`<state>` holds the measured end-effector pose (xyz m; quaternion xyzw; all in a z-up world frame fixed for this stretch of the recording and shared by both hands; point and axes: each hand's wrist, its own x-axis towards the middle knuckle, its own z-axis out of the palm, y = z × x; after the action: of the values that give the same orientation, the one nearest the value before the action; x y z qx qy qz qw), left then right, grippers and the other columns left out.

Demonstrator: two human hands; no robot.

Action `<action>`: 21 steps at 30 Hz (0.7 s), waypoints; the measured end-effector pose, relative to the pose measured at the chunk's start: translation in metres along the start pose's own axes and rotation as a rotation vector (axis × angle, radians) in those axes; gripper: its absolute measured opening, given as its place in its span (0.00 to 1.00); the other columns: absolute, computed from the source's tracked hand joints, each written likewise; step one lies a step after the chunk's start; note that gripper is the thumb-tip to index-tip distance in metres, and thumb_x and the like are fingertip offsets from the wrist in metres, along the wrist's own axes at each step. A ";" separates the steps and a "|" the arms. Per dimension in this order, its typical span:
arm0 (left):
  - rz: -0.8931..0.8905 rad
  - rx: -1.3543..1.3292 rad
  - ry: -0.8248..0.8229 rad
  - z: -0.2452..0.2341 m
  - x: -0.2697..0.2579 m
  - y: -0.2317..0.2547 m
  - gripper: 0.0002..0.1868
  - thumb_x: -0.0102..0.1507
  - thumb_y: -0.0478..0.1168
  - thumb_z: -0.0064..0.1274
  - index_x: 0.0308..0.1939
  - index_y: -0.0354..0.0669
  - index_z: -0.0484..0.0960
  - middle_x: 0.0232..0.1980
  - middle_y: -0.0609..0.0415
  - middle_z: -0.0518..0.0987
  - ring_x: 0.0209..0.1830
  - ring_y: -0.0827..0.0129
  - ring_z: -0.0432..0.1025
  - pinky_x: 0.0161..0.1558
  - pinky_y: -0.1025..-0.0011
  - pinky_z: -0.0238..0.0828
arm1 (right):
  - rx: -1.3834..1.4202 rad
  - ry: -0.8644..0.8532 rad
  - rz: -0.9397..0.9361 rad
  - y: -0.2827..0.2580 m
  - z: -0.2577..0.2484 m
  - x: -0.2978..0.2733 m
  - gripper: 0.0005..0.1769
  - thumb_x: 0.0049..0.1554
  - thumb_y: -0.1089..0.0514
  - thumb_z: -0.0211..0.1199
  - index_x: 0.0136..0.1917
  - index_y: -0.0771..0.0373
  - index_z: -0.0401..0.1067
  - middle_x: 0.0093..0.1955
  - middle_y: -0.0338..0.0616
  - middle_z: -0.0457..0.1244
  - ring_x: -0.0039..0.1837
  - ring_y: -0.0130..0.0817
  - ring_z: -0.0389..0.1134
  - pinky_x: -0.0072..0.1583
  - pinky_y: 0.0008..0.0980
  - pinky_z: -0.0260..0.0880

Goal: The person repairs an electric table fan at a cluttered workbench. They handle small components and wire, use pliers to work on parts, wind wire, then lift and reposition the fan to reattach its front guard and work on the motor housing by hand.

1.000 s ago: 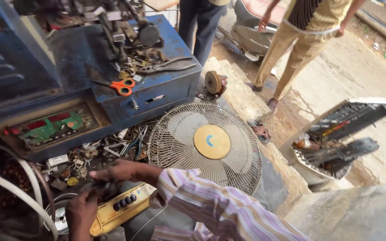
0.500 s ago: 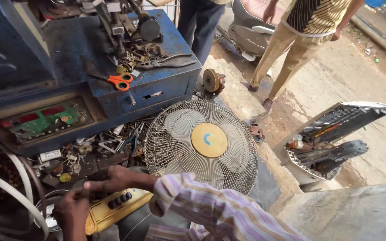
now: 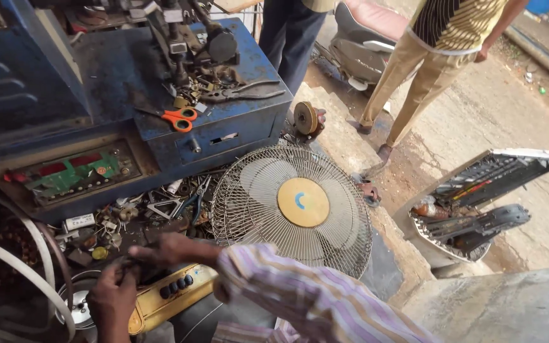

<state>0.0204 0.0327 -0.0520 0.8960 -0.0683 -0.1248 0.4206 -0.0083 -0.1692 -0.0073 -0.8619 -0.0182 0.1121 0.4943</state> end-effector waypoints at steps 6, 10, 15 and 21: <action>-0.017 -0.004 0.015 0.004 0.007 -0.007 0.16 0.64 0.49 0.62 0.49 0.43 0.88 0.36 0.46 0.85 0.34 0.55 0.80 0.36 0.60 0.74 | 0.186 0.103 0.132 -0.055 -0.013 -0.056 0.37 0.60 0.28 0.55 0.65 0.60 0.75 0.54 0.53 0.72 0.56 0.47 0.74 0.57 0.46 0.73; 0.238 0.134 0.002 0.013 0.025 -0.036 0.15 0.65 0.46 0.59 0.51 0.45 0.88 0.39 0.49 0.87 0.38 0.59 0.80 0.42 0.63 0.74 | 0.372 0.131 0.265 -0.057 -0.014 -0.023 0.36 0.60 0.31 0.64 0.57 0.68 0.78 0.52 0.54 0.72 0.56 0.45 0.74 0.58 0.45 0.74; 0.194 -0.005 -0.023 0.024 0.020 -0.047 0.20 0.60 0.46 0.63 0.54 0.42 0.84 0.39 0.48 0.87 0.39 0.60 0.82 0.45 0.63 0.75 | 0.167 0.026 0.165 -0.020 -0.001 0.035 0.31 0.62 0.31 0.57 0.54 0.61 0.79 0.47 0.56 0.71 0.50 0.46 0.72 0.54 0.47 0.72; 0.180 -0.005 0.045 0.029 0.029 -0.044 0.26 0.59 0.46 0.65 0.60 0.43 0.82 0.38 0.46 0.86 0.36 0.62 0.81 0.44 0.64 0.75 | 0.013 0.062 0.025 0.020 0.009 0.003 0.30 0.67 0.32 0.53 0.58 0.60 0.77 0.48 0.56 0.71 0.51 0.48 0.74 0.54 0.45 0.73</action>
<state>0.0404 0.0330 -0.1087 0.8877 -0.1387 -0.0667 0.4338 -0.0090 -0.1718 -0.0292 -0.8618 0.0085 0.0917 0.4988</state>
